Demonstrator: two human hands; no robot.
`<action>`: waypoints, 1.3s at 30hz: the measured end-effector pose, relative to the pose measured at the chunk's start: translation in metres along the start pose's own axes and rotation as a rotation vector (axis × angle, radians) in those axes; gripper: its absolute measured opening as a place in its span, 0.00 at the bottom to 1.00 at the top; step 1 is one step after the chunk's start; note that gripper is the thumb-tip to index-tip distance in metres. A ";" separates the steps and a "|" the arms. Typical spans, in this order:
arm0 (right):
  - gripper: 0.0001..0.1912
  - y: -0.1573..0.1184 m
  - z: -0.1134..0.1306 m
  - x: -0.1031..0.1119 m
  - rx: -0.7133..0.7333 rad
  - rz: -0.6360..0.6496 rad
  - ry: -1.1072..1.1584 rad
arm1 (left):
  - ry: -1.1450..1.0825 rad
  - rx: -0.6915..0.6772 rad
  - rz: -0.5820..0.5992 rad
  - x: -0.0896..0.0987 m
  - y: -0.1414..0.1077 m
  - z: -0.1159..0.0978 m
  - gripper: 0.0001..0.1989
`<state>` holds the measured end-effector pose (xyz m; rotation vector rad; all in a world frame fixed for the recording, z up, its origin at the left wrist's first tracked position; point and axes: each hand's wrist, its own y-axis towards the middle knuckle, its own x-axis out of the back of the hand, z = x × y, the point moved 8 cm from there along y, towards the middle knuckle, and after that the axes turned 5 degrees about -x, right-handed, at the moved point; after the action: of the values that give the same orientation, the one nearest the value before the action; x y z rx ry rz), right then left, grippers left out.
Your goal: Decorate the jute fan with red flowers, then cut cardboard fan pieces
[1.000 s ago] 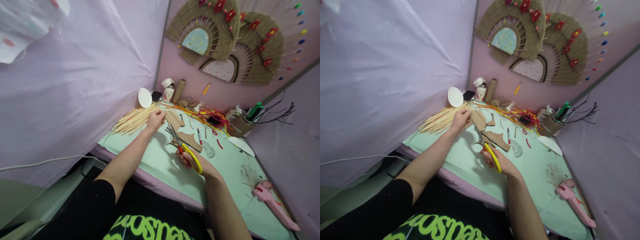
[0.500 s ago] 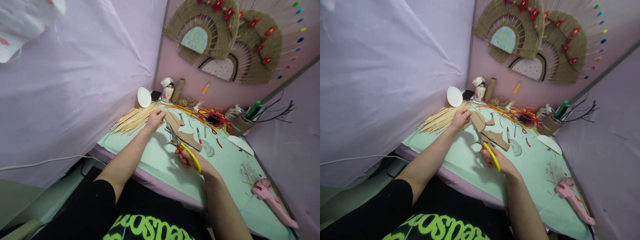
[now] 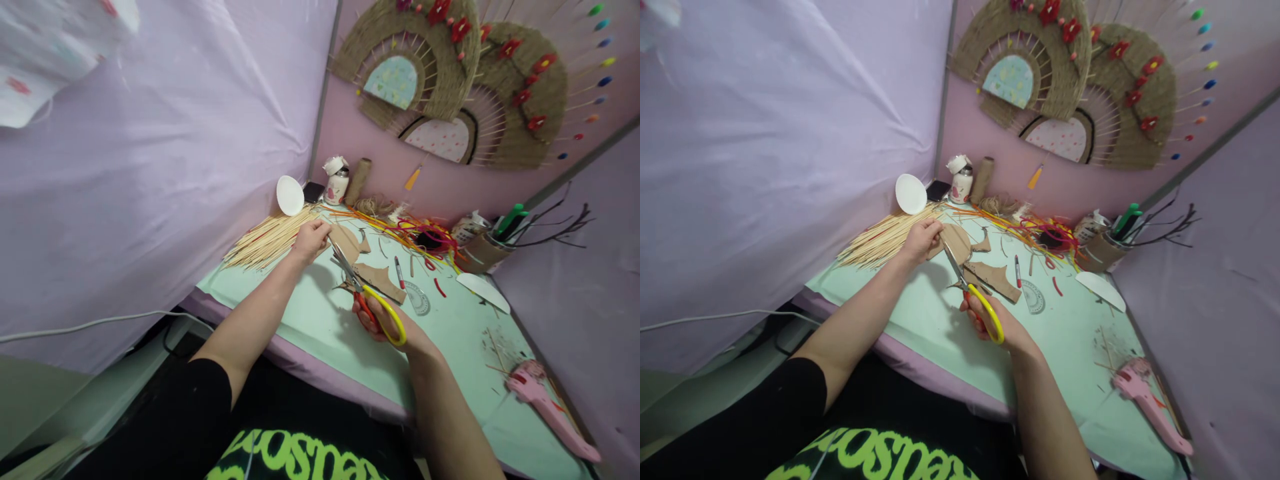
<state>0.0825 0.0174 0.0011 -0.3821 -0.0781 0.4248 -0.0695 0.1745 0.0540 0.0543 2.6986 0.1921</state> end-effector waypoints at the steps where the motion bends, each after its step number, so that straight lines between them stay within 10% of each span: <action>1: 0.27 0.000 0.000 0.000 -0.009 -0.009 -0.006 | 0.001 0.003 0.000 0.000 0.000 0.000 0.11; 39: 0.34 -0.011 0.016 -0.006 0.160 0.106 -0.286 | -0.076 -0.119 -0.190 0.013 -0.002 -0.013 0.14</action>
<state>0.0784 0.0112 0.0204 -0.1667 -0.3013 0.5849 -0.0869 0.1721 0.0603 -0.2251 2.5916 0.2854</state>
